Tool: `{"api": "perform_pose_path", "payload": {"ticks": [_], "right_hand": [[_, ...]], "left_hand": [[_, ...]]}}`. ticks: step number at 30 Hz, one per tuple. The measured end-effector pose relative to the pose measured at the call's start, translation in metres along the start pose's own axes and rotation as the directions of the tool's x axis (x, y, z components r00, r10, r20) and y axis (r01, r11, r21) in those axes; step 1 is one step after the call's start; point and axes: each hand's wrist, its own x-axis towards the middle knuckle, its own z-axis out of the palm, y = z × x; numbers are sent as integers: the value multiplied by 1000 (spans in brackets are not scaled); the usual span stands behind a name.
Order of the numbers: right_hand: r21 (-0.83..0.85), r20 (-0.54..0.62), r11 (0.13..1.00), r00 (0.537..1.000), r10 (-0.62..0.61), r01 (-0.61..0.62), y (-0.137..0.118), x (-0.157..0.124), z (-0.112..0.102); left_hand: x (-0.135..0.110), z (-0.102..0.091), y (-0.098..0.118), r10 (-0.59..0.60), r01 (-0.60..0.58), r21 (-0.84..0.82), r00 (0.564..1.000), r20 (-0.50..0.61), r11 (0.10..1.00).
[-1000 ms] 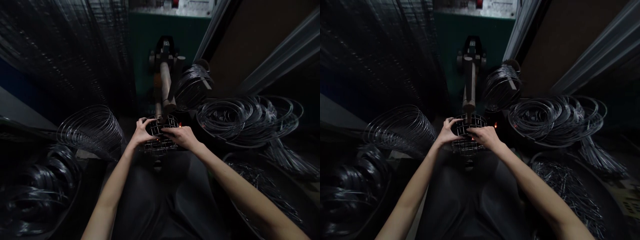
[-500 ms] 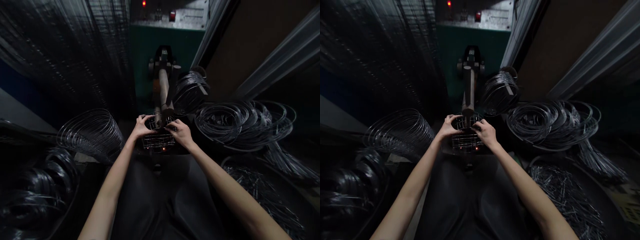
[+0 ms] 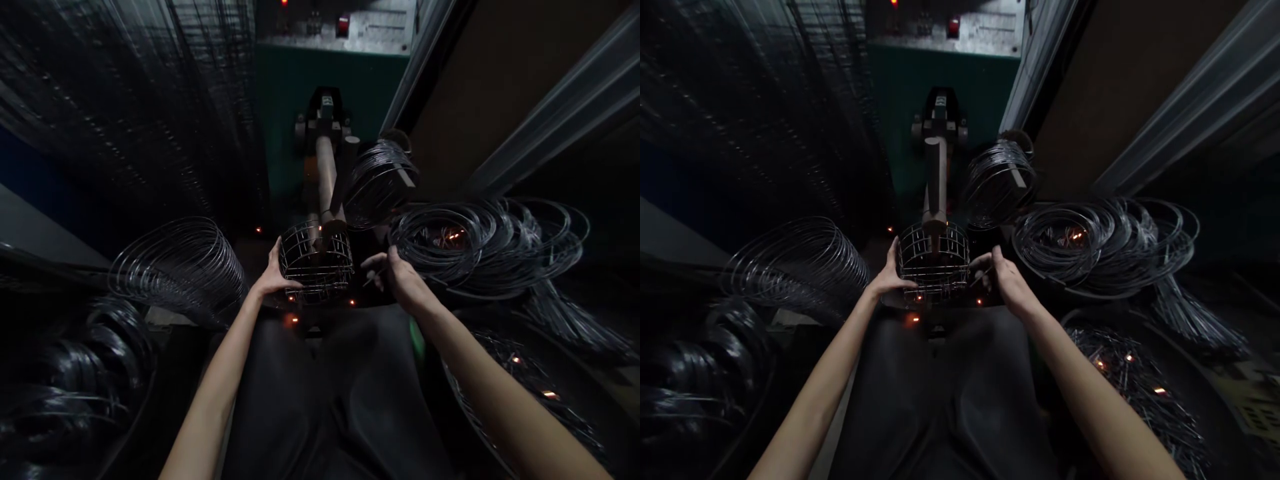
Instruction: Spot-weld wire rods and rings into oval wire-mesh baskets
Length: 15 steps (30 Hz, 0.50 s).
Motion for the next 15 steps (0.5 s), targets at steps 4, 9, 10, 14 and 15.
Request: {"api": "perform_pose_path", "payload": {"ticks": [4,9,10,14,15], "right_hand": [[33,162,993,981,104,-111,12,-23,-3],[-218,213,976,976,51,-4,36,-49,-8],[-277,179,960,984,25,26,42,-53,-9],[-337,104,942,994,28,9,65,-63,-12],[-321,103,947,993,50,-14,69,-65,-12]], "left_hand": [[0,8,-7,-76,71,-160,997,-25,984],[-2,13,-10,-195,137,-378,973,-120,916],[-3,13,-10,-214,149,-386,968,-131,910],[-8,12,-6,-212,141,-409,968,-133,901],[-9,13,-5,-201,131,-404,970,-136,905]]}}
